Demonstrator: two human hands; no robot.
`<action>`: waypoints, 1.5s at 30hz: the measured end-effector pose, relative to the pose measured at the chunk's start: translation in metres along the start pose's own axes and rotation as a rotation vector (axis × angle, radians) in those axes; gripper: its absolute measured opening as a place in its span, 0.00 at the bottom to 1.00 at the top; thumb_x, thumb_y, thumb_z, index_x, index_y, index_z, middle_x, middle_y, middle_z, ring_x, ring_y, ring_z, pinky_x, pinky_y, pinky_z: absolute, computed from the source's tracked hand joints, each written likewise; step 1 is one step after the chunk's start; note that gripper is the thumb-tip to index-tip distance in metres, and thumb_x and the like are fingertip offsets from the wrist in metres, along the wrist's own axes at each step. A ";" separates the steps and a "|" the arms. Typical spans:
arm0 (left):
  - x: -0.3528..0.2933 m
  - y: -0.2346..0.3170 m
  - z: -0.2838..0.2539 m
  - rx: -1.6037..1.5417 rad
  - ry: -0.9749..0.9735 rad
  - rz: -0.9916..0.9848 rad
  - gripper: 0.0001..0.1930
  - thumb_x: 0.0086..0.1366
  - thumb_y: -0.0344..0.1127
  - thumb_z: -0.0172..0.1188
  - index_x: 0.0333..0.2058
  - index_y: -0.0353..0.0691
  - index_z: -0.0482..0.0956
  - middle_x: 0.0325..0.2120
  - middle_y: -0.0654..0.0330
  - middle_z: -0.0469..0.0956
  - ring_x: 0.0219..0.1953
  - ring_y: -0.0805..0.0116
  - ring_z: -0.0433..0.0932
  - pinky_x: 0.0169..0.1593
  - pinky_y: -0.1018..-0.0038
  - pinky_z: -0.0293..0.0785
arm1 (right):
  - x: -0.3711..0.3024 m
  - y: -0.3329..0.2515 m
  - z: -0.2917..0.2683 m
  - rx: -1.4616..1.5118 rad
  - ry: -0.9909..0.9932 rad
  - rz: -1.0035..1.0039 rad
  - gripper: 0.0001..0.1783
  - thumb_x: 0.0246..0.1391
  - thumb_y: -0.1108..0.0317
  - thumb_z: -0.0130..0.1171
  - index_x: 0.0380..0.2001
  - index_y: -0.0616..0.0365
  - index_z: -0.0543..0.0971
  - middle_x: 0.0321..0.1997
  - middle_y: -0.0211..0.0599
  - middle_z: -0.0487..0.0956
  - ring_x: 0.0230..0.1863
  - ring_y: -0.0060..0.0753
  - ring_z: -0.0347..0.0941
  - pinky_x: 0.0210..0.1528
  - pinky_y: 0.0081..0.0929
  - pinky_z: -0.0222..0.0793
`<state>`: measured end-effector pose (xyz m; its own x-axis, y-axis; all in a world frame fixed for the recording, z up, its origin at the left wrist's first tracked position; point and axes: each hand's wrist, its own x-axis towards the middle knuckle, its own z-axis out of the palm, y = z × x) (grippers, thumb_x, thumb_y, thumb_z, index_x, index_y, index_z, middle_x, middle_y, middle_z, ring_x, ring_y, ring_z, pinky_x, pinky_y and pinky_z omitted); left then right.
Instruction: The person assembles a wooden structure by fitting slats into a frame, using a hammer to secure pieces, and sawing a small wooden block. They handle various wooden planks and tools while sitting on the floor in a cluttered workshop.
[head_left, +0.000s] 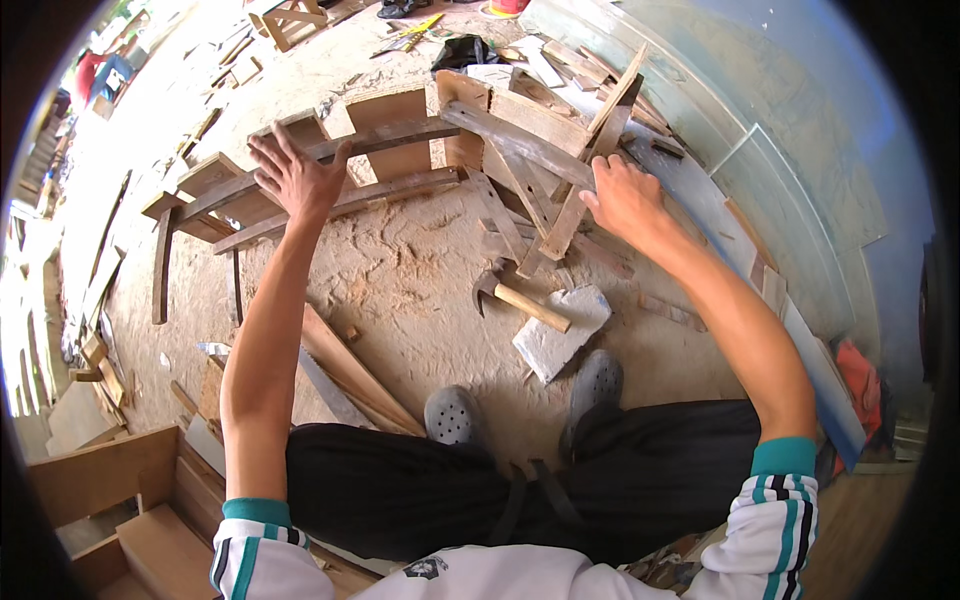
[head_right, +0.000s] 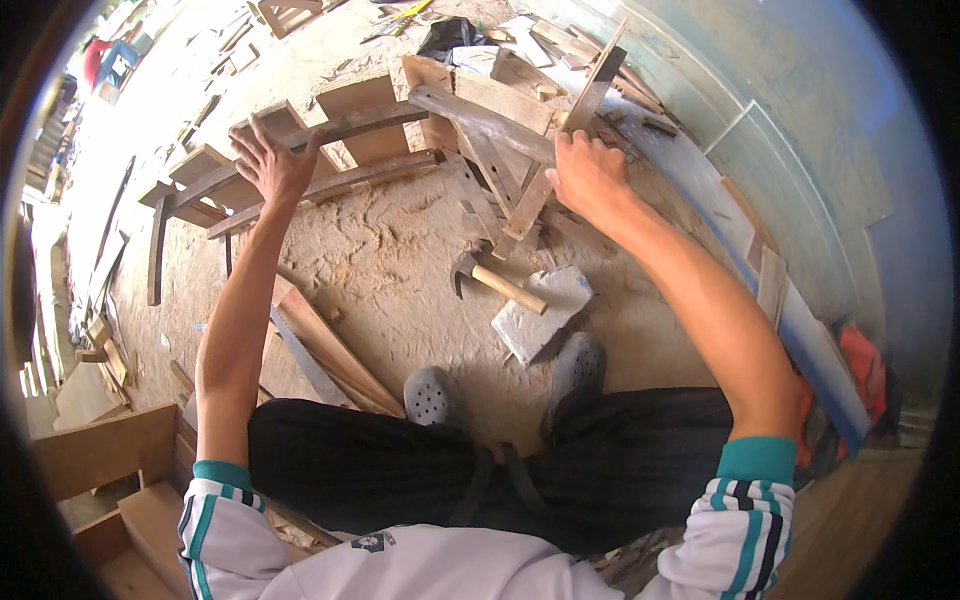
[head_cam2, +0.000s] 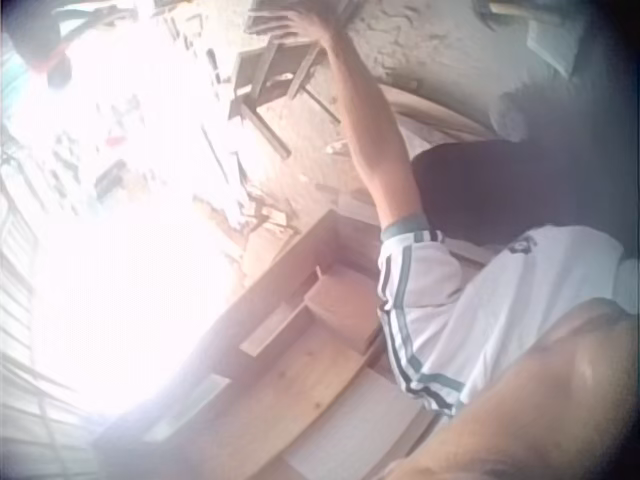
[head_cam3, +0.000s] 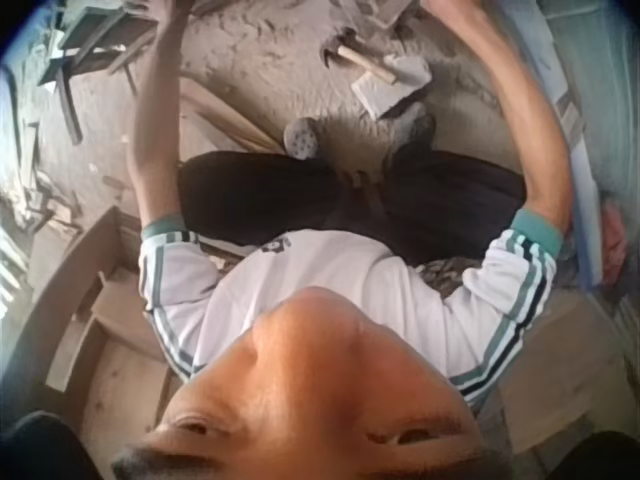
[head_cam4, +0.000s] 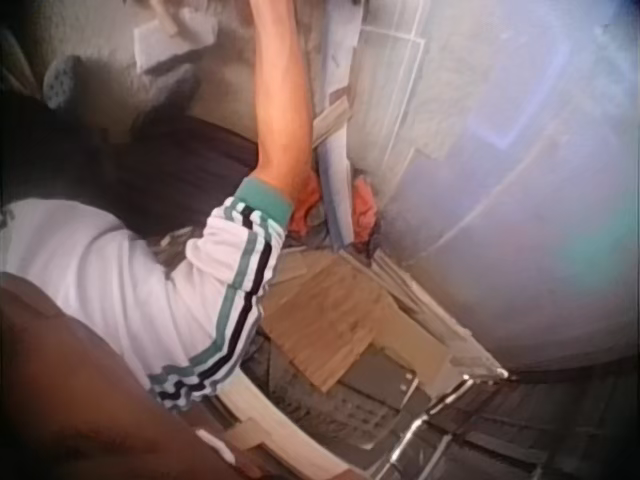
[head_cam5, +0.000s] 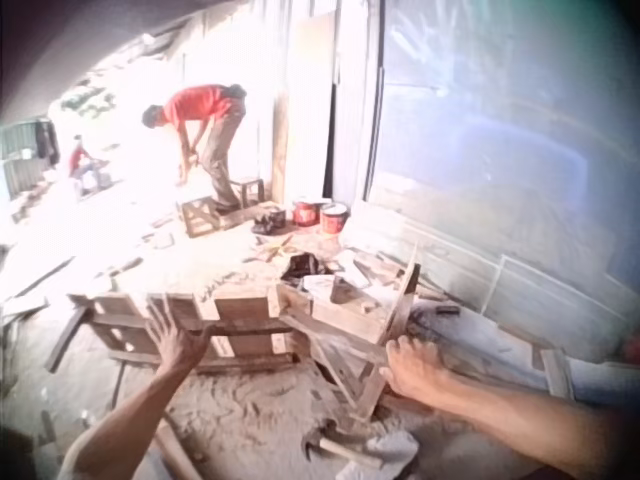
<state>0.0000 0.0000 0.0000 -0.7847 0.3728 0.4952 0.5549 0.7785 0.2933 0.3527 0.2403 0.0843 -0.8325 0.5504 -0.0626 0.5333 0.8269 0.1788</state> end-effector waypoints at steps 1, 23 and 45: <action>0.000 0.002 -0.001 -0.016 -0.032 -0.056 0.65 0.52 0.76 0.58 0.71 0.41 0.30 0.71 0.38 0.27 0.74 0.41 0.25 0.70 0.38 0.32 | 0.001 0.003 -0.002 -0.008 0.000 -0.007 0.26 0.57 0.56 0.61 0.51 0.62 0.70 0.48 0.49 0.76 0.49 0.53 0.77 0.44 0.49 0.77; 0.005 -0.002 0.014 -0.003 -0.143 -0.120 0.75 0.48 0.82 0.55 0.67 0.25 0.21 0.68 0.31 0.18 0.71 0.33 0.18 0.67 0.32 0.30 | 0.028 0.010 -0.010 0.014 -0.147 -0.182 0.19 0.55 0.64 0.63 0.40 0.69 0.73 0.39 0.55 0.78 0.40 0.55 0.80 0.40 0.45 0.77; 0.021 -0.003 0.001 -0.639 0.188 -1.059 0.62 0.56 0.79 0.48 0.71 0.41 0.29 0.72 0.42 0.29 0.74 0.45 0.35 0.70 0.43 0.42 | 0.088 0.107 0.008 0.808 -0.513 0.285 0.42 0.58 0.29 0.48 0.54 0.60 0.74 0.43 0.48 0.79 0.39 0.43 0.77 0.44 0.45 0.76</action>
<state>-0.0184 0.0057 0.0081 -0.9045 -0.4054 -0.1326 -0.2484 0.2479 0.9364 0.3374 0.3785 0.0901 -0.5937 0.5662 -0.5718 0.8037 0.3814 -0.4567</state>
